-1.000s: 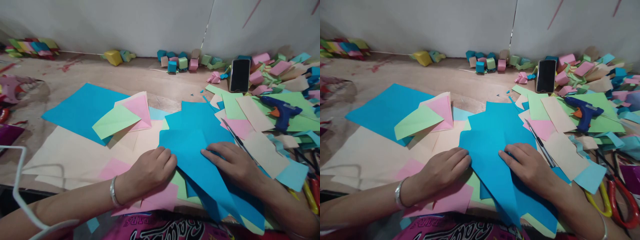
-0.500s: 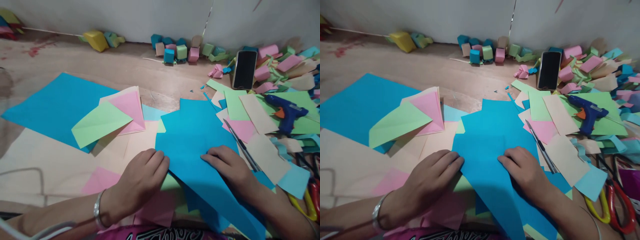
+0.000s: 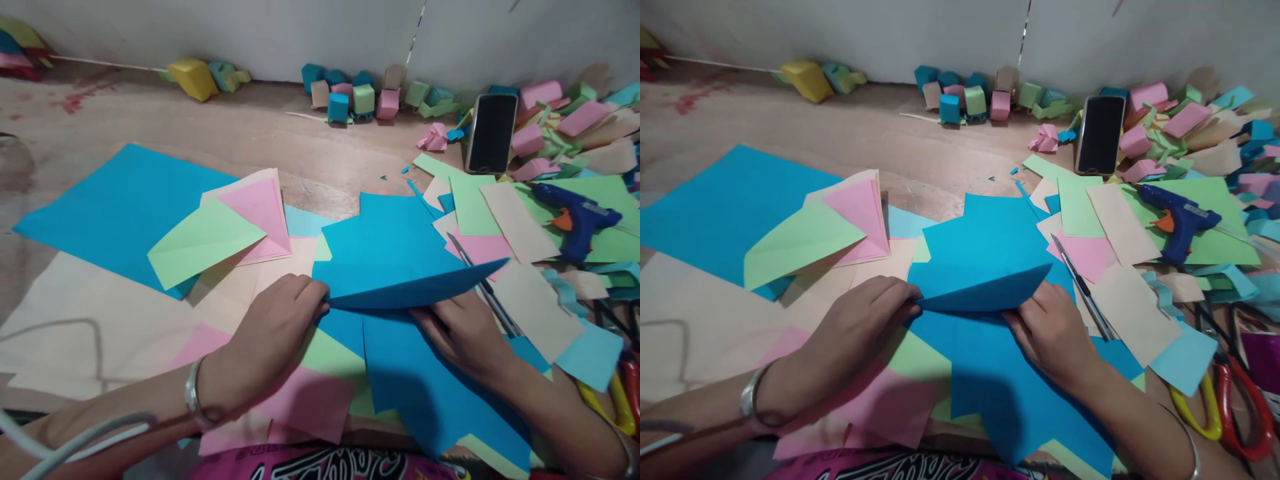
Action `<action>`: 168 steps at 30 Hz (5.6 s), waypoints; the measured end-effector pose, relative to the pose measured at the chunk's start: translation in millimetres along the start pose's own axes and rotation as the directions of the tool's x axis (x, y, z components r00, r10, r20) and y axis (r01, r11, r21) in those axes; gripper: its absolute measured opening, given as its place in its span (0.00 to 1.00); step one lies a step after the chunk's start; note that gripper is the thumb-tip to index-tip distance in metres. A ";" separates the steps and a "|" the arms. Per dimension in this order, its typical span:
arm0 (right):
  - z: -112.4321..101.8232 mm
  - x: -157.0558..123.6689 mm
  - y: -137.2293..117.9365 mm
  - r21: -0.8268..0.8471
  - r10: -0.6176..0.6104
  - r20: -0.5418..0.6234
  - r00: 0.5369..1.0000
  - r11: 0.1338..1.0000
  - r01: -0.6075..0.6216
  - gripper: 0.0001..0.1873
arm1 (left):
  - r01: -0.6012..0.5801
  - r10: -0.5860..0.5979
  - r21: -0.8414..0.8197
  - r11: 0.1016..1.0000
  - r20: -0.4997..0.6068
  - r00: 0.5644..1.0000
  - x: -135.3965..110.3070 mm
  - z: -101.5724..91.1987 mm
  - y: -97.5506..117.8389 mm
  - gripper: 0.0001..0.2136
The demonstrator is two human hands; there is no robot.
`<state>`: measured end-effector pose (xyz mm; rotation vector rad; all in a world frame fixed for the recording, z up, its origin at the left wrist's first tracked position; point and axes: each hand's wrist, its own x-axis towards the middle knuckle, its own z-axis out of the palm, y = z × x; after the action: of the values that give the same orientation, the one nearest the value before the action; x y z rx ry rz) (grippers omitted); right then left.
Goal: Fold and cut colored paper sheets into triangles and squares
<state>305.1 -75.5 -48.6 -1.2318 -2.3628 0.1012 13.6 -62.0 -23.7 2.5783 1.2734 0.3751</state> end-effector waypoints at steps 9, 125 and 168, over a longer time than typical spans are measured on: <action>4.0 4.4 -1.6 -0.112 0.065 0.055 0.996 0.992 -0.058 0.14 | 0.057 -0.054 -0.025 0.998 0.085 0.995 6.7 -4.7 -0.1 0.09; -54.6 -67.1 2.4 -0.257 0.232 0.078 0.969 0.944 -0.206 0.18 | -0.171 0.056 -0.249 0.953 -0.410 0.910 97.6 39.2 13.0 0.13; -36.3 -66.3 24.0 -0.244 0.135 0.139 0.981 0.965 -0.098 0.22 | -0.488 0.497 -0.107 0.866 0.100 0.862 108.2 37.1 22.4 0.11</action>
<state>371.5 -119.1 -47.8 -1.5267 -2.4895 -0.0500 105.9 7.6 -38.1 2.7818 0.5252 0.3364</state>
